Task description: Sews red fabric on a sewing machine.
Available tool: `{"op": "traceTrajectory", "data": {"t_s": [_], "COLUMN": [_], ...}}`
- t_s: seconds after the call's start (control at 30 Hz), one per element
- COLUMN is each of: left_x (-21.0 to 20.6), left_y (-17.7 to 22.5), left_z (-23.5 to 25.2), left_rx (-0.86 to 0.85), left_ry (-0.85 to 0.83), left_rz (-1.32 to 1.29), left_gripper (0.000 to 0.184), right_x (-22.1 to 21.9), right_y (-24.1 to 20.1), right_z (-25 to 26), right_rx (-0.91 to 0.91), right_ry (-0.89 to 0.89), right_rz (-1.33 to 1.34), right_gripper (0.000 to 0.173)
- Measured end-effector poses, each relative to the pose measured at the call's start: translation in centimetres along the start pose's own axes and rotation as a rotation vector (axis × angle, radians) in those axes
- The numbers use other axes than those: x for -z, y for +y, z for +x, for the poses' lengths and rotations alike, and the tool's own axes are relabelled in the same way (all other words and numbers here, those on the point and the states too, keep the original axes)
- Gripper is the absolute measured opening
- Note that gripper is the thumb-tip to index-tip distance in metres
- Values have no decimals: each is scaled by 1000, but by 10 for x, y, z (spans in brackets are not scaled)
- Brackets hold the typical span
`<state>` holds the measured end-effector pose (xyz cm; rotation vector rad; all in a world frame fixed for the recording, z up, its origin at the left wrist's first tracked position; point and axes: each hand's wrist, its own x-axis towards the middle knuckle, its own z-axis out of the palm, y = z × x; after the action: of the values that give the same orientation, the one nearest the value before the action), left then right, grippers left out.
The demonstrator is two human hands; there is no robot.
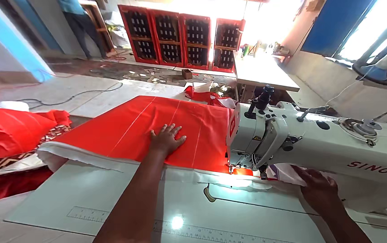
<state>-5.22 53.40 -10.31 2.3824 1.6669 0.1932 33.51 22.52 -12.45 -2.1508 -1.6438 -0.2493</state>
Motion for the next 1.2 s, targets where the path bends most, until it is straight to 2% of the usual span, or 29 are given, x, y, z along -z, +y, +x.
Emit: {"op": "traceTrajectory", "data": {"t_s": [0.07, 0.13, 0.33, 0.43, 0.5, 0.63, 0.7, 0.8, 0.87, 0.93, 0.97, 1.0, 1.07, 1.13, 1.2], "left_x": [0, -1, 1, 1, 1, 3, 2, 1, 11, 27, 28, 25, 11, -2, -3], "left_y": [-1, -1, -1, -2, -4, -4, -5, -8, -3, 16, 32, 50, 88, 121, 145], "left_z": [3, 6, 16, 20, 21, 24, 25, 27, 28, 31, 33, 33, 31, 22, 4], "left_rx": [-4, -3, 13, 12, -2, -3, -9, 8, 54, 106, 94, 30, -200, -424, -526], "left_ry": [-4, -6, 6, 17, 31, 20, 24, -8, -104, -156, -104, -51, -63, -188, -263], "left_rz": [5, 9, -8, -28, -34, -39, -44, -80, -133, -136, -135, -164, -278, -433, -413], "left_gripper": [62, 63, 63, 63, 62, 63, 63, 65, 66, 64, 61, 58, 56, 53, 47], "right_x": [-7, -16, -21, -26, -25, -34, -35, -33, -33, -34, -34, -34, -33, -32, -30], "right_y": [-5, -6, -19, -17, -17, -14, -18, -19, -20, -20, -19, -18, -16, -17, -23], "right_z": [-2, 0, 21, 20, 16, 10, 11, 13, 13, 15, 15, 16, 17, 19, 23], "right_rx": [-2, -1, -136, -162, -115, 242, 339, 356, 343, 337, 331, 325, 318, 294, 251], "right_ry": [-22, 24, -59, -34, 6, 173, 157, 95, 58, 47, 32, 13, -37, -89, -125], "right_rz": [-20, -2, -85, -42, 7, 47, 50, 59, 68, 66, 65, 72, 92, 113, 140], "right_gripper": [63, 61, 48, 50, 48, 44, 40, 43, 46, 48, 47, 47, 49, 50, 45]}}
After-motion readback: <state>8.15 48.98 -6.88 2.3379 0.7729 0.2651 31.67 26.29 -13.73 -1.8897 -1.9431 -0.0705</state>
